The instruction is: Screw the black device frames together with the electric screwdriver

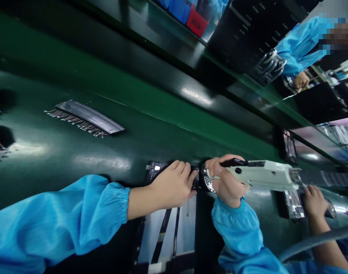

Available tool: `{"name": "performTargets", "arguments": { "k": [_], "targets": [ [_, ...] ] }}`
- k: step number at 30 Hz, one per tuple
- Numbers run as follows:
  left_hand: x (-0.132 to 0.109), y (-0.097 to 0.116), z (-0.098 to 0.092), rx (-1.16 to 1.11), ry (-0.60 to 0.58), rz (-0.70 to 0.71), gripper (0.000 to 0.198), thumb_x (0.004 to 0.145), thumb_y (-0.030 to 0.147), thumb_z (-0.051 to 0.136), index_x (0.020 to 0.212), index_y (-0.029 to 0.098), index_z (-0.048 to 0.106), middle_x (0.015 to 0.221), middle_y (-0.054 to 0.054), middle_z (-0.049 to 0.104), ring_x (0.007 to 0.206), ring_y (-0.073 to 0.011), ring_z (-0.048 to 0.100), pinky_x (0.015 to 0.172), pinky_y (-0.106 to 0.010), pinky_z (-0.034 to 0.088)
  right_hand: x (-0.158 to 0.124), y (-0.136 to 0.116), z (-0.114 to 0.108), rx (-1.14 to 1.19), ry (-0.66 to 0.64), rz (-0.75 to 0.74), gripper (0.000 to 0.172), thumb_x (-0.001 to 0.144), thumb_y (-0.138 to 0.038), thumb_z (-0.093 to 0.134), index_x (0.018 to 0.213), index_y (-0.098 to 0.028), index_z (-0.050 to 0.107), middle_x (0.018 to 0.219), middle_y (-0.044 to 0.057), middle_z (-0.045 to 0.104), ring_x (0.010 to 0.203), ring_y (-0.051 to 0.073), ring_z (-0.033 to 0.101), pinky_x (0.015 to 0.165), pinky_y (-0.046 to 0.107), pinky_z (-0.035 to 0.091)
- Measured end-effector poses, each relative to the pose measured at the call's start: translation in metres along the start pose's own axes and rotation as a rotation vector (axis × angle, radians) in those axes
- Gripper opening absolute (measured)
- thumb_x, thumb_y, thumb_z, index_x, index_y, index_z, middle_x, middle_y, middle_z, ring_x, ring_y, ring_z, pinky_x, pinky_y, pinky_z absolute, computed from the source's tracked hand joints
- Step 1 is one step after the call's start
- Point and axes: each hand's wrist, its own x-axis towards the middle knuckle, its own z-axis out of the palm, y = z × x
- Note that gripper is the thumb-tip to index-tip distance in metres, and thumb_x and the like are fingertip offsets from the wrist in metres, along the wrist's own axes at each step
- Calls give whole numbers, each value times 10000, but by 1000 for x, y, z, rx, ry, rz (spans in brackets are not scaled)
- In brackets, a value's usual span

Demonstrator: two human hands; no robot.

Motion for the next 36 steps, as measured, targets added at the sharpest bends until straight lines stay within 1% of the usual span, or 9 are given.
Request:
{"name": "performTargets", "arguments": {
  "k": [3,5,8,10,12,15,21,29,36],
  "targets": [
    [-2,-2,2,17,25,4,563,972,504,544,1242,22,647,1075,-240,689,981,-357,667,874,-462,493,-1,2,1,7,14,15,170,739,-98,608,854,-223,621,530,-78,544,470,120,523,582,328,502],
    [-3,-3,1,31,29,7,567,974,512,539,1257,32,644,1126,-251,687,1011,-361,673,903,-472,494,-1,-1,-2,15,12,13,211,755,-110,607,925,-232,638,540,-76,550,474,123,523,570,323,491],
    [-7,-3,-1,56,23,11,557,964,511,563,1255,44,655,1155,-259,689,1019,-365,683,893,-471,510,-4,-12,-18,-14,-8,-53,313,773,-102,603,1047,-241,662,556,-67,566,488,130,534,568,326,488],
    [-9,-1,-2,77,21,21,543,959,491,583,1248,39,663,1172,-277,686,1036,-382,686,884,-479,518,-9,-19,-33,-52,5,-90,299,780,-102,598,1034,-239,673,547,-64,553,485,133,535,570,334,493],
    [-11,1,-4,87,20,33,519,964,462,585,1237,29,671,1174,-296,684,1053,-403,687,889,-498,519,-13,-22,-46,-77,32,-90,262,782,-107,593,995,-235,675,539,-61,538,479,135,527,561,334,491],
    [-12,4,-6,86,13,34,483,967,432,585,1217,32,685,1171,-302,688,1059,-414,691,899,-510,522,-20,-19,-57,-81,58,-57,255,783,-103,587,985,-233,673,546,-55,549,475,139,521,544,334,483],
    [-9,5,-9,100,37,46,496,922,455,638,1181,37,708,1151,-299,703,1028,-410,707,874,-492,554,-26,-11,-57,-82,45,-13,258,792,-102,612,991,-251,680,554,-51,574,477,147,529,545,349,482],
    [-9,6,-7,93,-6,29,517,947,478,605,1222,47,681,1171,-284,700,1050,-390,704,894,-489,547,-27,-5,-58,-97,65,8,199,796,-171,652,970,-265,678,539,-51,551,459,157,511,532,364,483],
    [-8,6,-6,85,27,29,511,953,464,590,1209,33,685,1165,-303,697,1039,-399,708,877,-487,554,-27,-6,-58,-122,67,7,178,814,-178,656,972,-259,665,534,-52,564,459,155,508,540,371,480]
  ]
}}
